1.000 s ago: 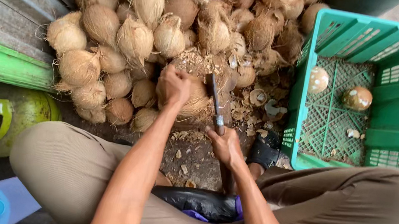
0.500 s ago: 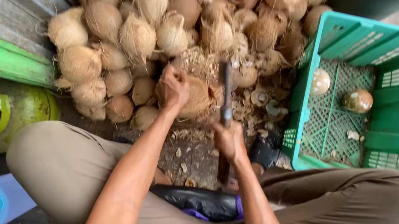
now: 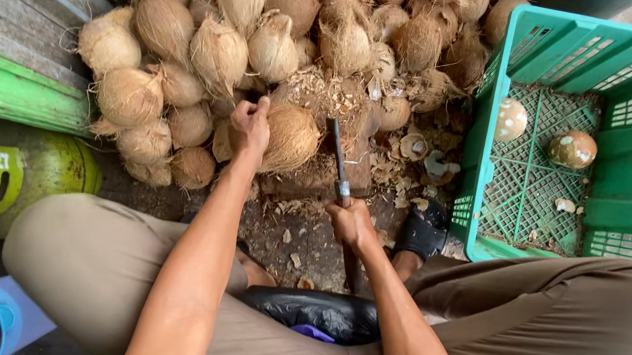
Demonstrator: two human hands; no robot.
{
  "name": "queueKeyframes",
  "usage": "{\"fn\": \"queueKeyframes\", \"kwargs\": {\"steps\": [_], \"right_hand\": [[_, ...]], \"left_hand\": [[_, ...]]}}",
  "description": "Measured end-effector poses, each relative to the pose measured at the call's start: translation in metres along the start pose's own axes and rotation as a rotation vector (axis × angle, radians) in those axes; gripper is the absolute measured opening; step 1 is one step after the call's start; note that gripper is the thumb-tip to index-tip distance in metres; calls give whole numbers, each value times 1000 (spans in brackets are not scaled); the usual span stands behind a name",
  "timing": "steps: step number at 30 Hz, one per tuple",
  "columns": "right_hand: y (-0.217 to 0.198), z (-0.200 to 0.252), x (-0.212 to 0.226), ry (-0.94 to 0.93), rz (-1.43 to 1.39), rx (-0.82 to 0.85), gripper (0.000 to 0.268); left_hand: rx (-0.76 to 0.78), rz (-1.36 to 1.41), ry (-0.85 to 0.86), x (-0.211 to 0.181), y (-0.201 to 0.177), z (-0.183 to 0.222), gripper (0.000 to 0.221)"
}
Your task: The person sits on the ground and uses a machete to peel the husk off coconuts. They repeatedly strike the coconut against a wooden stump to remove the outer layer, then place the peeled coconut into a green crate.
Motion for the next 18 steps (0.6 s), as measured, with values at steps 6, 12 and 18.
{"fn": "queueKeyframes", "kwargs": {"steps": [6, 12, 18], "right_hand": [[-12, 19, 31, 84, -129, 177, 21], [-54, 48, 80, -53, -112, 64, 23], [-57, 54, 101, -152, -210, -32, 26]], "left_hand": [[283, -369, 1107, -90, 36, 72, 120], [471, -703, 359, -60, 39, 32, 113], [310, -408, 876, -60, 27, 23, 71]]}}
Point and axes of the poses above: each hand's wrist, its own z-axis away from the middle knuckle, its own y-axis out of the palm, x = y × z, the point moved 8 cm from there along -z, towards the middle knuckle, and after that the axes turned 10 degrees about z, right-handed, at the moved point
